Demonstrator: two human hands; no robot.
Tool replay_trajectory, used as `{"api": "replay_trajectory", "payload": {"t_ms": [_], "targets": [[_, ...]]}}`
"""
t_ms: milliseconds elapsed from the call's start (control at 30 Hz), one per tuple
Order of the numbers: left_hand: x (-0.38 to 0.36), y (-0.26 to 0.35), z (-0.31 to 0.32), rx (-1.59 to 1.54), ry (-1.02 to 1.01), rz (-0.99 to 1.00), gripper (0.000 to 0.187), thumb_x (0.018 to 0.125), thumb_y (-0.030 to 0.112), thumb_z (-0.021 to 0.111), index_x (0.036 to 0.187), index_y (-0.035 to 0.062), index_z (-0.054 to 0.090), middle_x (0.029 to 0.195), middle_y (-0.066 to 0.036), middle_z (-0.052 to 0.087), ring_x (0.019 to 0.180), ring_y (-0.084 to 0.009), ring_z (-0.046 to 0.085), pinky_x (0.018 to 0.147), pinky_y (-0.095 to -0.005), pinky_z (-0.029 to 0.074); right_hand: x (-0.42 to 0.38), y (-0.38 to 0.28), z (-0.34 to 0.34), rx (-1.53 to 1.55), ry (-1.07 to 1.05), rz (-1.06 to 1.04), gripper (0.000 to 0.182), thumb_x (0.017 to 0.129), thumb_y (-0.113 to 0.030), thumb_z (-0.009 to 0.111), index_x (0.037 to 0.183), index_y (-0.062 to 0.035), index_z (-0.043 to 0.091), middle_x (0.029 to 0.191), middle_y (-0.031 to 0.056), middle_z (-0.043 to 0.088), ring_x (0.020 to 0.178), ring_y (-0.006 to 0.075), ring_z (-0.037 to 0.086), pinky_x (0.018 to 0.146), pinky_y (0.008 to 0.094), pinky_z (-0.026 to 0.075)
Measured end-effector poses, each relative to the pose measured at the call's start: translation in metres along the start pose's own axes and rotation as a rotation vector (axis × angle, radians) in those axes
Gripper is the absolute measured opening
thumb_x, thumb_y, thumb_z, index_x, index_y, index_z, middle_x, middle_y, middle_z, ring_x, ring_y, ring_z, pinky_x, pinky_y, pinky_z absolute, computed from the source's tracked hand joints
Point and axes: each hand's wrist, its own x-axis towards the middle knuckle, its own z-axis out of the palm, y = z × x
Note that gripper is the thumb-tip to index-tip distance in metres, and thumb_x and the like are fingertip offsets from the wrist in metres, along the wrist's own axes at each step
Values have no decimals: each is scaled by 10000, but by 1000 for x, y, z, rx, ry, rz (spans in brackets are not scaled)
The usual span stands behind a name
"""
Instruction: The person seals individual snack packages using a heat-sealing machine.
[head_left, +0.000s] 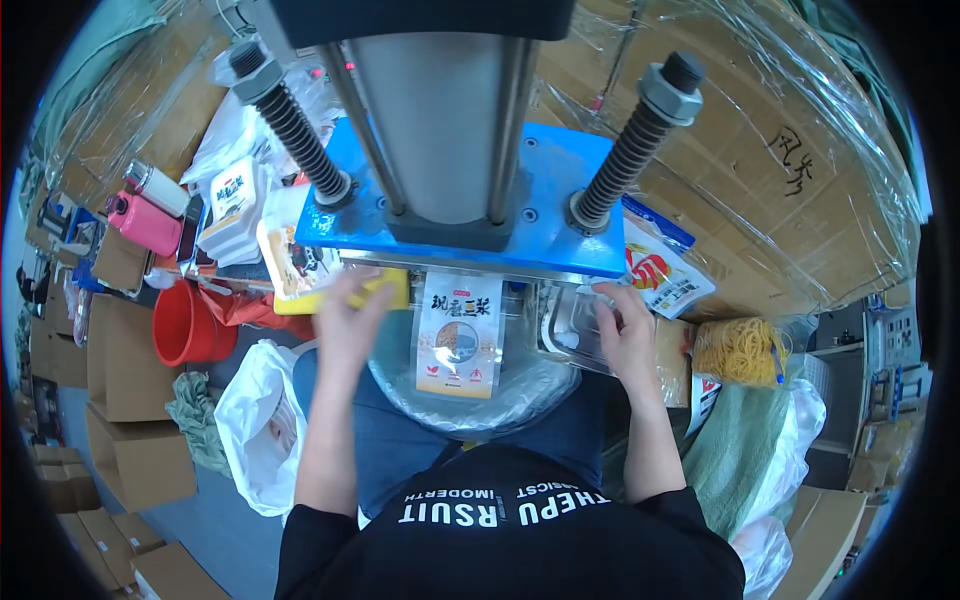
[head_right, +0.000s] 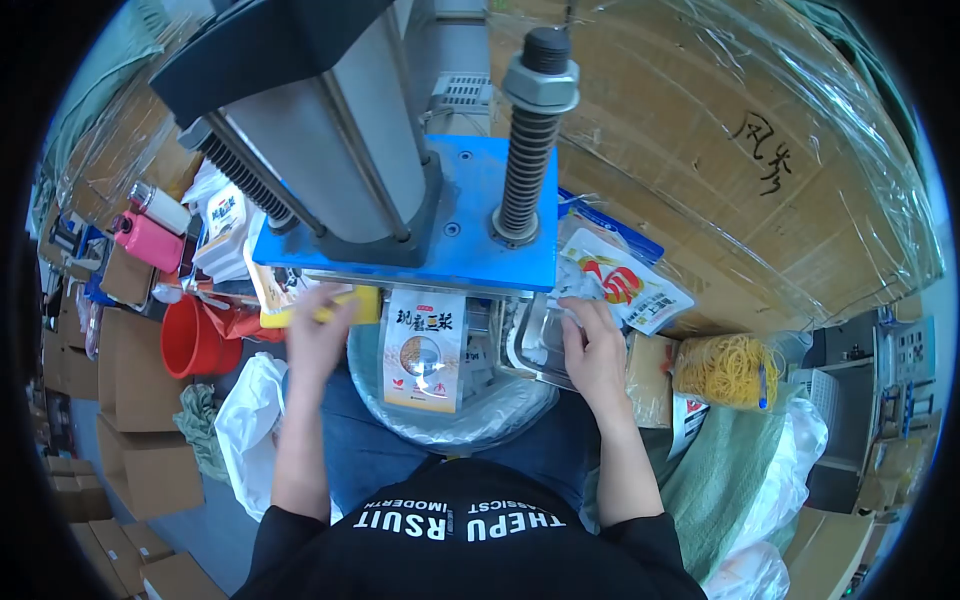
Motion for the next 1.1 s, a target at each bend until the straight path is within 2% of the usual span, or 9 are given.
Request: {"api": "replay_trajectory", "payload": {"t_ms": [33,133,333,433,533,733,800,900,1100], "targets": [[5,-11,-13,171,262,200,439,757,153,717,1149,-7,601,1199,-165,596,1099,-308,559,915,-371,435,2,-2,-4,35,-6,59,167,810,-36,625,975,-56,616,864,107,586,625,219,564,576,317,449],[-7,-41,-20,437,104,439,569,710,122,709,1246,59,528,1326,-160,500,1173,-334,497,981,-411,379,0,15,-1,106,8,167,127,819,-36,629,941,-39,591,804,49,551,609,104,522,551,246,410],[-7,-43,-24,403,112,505,227,680,-28,647,894,46,655,882,-76,611,859,-253,560,792,-375,421,-4,10,6,509,-39,285,149,892,5,543,1037,-17,566,864,17,602,764,73,563,689,206,438],[-2,-29,-17,130,224,392,171,648,-46,643,812,-1,633,688,-88,549,660,-239,533,582,-314,416,-7,-9,5,785,-244,310,207,908,11,500,1103,2,569,944,81,626,792,146,622,715,267,510],[-43,8,-5,-13,80,241,182,627,-23,648,808,0,640,698,-80,566,685,-230,542,627,-310,439,-16,-24,10,892,-461,376,221,892,9,536,1110,6,575,947,88,633,778,151,630,686,243,518],[-71,48,2,-205,-417,129,181,652,45,718,832,51,699,738,-51,624,749,-202,547,636,-300,431,15,-77,12,359,-508,-403,209,852,-45,605,1059,-19,616,920,100,642,769,170,609,695,303,486],[-76,43,4,-217,-432,143,136,720,73,730,847,32,703,696,-22,623,668,-120,522,577,-277,403,4,-77,21,399,-519,-383,202,852,-62,605,1049,-24,622,946,103,642,747,194,597,699,315,480],[-93,29,19,-757,-576,-308,159,834,106,686,871,-48,682,776,-20,671,636,-32,541,553,-204,428,-17,-76,32,590,-501,19,252,877,-90,601,1113,0,599,977,97,630,806,125,576,711,269,472],[-55,29,38,-965,-363,-570,175,841,33,634,978,-75,644,925,-117,676,795,-143,646,705,-276,524,-10,-50,22,539,-386,165,316,874,-43,585,1183,16,550,974,63,600,756,87,561,641,215,471]]}}
